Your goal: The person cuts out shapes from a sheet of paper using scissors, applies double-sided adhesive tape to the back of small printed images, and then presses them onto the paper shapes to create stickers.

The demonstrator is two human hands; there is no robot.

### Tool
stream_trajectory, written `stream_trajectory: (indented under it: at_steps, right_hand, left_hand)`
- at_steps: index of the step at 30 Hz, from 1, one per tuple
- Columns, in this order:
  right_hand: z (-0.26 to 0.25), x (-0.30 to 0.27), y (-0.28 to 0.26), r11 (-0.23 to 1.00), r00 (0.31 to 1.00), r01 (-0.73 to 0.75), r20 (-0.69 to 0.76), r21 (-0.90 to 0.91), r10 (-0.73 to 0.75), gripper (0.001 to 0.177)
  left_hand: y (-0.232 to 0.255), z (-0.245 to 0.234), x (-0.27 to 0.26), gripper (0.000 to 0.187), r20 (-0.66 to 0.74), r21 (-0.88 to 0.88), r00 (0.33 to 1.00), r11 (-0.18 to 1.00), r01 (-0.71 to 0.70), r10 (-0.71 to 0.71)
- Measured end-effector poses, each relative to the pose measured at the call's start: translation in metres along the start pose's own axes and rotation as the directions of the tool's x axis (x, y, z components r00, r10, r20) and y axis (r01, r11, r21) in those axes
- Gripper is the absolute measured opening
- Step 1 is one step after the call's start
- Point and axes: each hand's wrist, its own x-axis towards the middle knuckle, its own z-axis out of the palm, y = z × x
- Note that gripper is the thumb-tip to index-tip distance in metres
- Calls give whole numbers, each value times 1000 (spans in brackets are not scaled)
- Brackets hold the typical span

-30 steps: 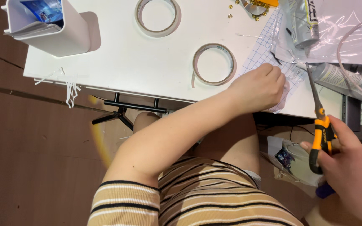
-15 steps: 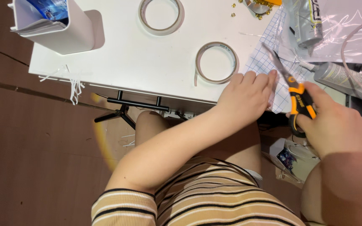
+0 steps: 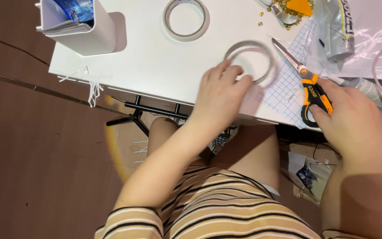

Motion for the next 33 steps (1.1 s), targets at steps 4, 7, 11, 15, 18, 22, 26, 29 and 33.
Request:
stream_trajectory:
  at_steps: [4,7,11,15,18,22,26,29,33]
  right_hand:
    - [33,-18,3,988,901,102,-410,-119,-143,53]
    - [31,-39,-20,957,832,289,-497,8,-247,39]
    - [30,-48,-45,830,749,547,-506,108,-428,38]
    - [23,-42,-58,772,719,627,-456,100,-525,29]
    - [27,-36,-61,735,704,664,-443,136,-555,32]
    - [32,-27,-73,684,669,710,-460,167,-583,33]
    - [28,-23,-93,651,640,744,-441,149,-630,35]
    - [29,-22,-102,594,598,787,-435,164,-673,34]
    - [34,-23,-105,598,592,790,-421,135,-687,33]
  left_hand:
    - [27,33,35,14,-239,-233,966,960,-158,101]
    - [54,61,60,13,-210,-222,967,956,-192,146]
    - [59,107,70,10,-229,-180,968,973,-143,99]
    - [34,80,59,39,57,-119,995,990,-74,81]
    - [-16,-5,51,35,128,-429,979,881,197,-156]
    - [-169,-86,-9,62,-196,206,980,975,87,-46]
    - [-208,-195,-27,94,-93,613,974,758,221,-209]
    - [-255,-211,-41,39,101,365,960,907,209,-262]
    - [-278,-206,-38,5,164,344,948,916,204,-273]
